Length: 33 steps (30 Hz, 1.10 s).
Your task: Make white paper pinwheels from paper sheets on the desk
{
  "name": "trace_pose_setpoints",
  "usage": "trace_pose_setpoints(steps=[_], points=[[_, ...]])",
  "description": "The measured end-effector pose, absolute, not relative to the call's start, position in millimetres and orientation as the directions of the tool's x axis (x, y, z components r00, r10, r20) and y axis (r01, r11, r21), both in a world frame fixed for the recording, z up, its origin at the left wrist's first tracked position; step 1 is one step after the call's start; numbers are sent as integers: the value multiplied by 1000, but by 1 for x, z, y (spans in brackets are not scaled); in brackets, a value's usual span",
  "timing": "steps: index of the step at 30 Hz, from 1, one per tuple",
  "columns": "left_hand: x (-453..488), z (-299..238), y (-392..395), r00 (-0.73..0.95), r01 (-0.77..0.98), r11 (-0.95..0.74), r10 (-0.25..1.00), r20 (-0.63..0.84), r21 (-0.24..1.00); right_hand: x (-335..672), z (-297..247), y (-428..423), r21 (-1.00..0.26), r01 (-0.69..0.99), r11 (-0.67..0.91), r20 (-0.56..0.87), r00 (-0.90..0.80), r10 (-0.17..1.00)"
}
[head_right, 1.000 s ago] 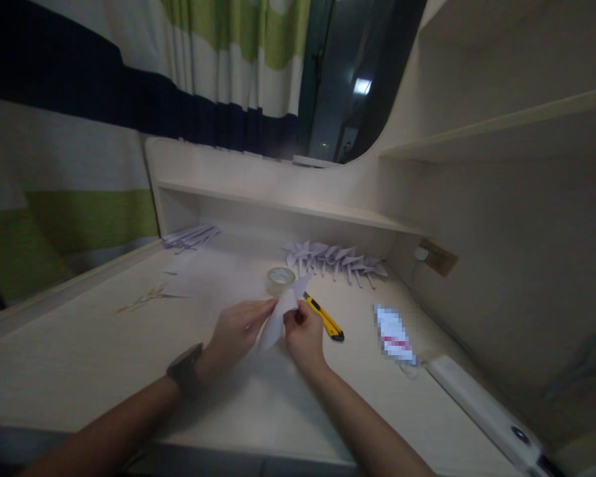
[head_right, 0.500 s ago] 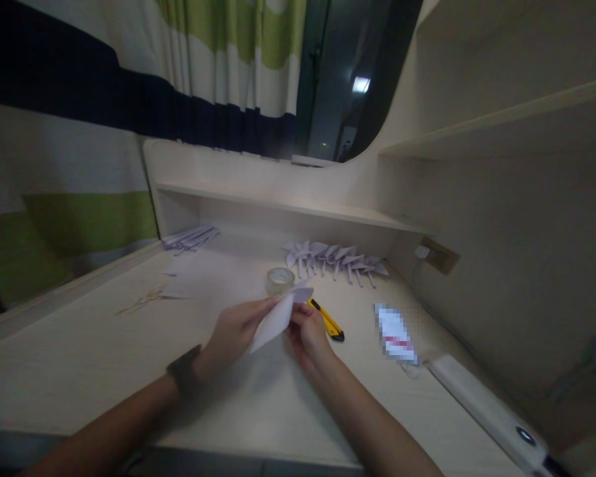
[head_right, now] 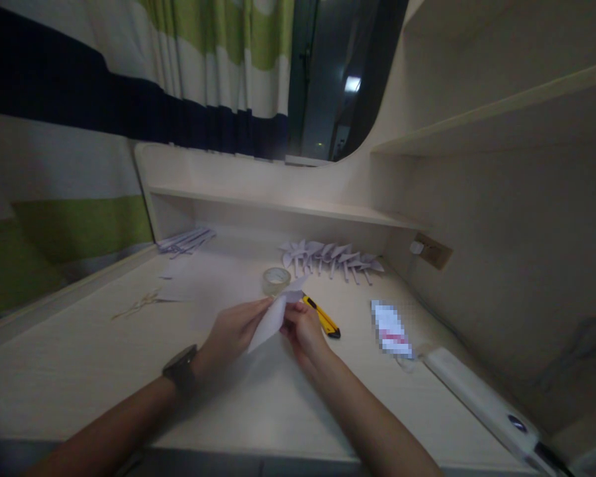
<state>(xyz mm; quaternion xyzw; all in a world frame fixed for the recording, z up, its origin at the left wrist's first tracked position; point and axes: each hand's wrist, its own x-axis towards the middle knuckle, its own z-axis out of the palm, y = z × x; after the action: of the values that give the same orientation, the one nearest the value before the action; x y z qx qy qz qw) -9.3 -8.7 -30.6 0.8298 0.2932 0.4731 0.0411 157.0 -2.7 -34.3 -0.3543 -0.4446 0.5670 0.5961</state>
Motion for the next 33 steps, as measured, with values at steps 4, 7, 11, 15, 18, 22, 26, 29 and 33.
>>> trace_pose_setpoints(steps=[4, 7, 11, 15, 18, 22, 26, 29, 33], points=[[-12, -24, -9, 324, 421, -785, 598, 733, 455, 158, -37, 0, -967, -147, 207, 212, -18, 977], [-15, -18, -3, 229, 400, -688, 715, 661, 606, 165, -27, -1, -931, 152, 332, 342, 49, 938], [-18, -17, 5, 129, 259, -533, 846, 517, 806, 180, -9, -5, -503, 660, 558, 783, 73, 618], [-20, -20, 7, 146, 66, -339, 934, 327, 939, 191, -7, -2, -202, 761, 617, 855, -170, 489], [-21, -22, 8, 186, 24, -276, 946, 267, 961, 195, -15, 6, -145, 788, 599, 844, -218, 490], [-21, -21, 11, 266, -10, -299, 919, 291, 954, 198, -22, 13, -105, 822, 560, 846, -222, 484], [-20, -18, 11, 357, -112, -271, 887, 293, 956, 198, -23, 12, -127, 821, 556, 859, -190, 476], [-20, -20, 11, 402, -173, -228, 872, 280, 958, 194, -23, 8, -178, 804, 568, 863, -150, 483], [-22, -24, 12, 384, -160, -218, 885, 265, 963, 182, -23, -1, -233, 764, 602, 854, -135, 502]])
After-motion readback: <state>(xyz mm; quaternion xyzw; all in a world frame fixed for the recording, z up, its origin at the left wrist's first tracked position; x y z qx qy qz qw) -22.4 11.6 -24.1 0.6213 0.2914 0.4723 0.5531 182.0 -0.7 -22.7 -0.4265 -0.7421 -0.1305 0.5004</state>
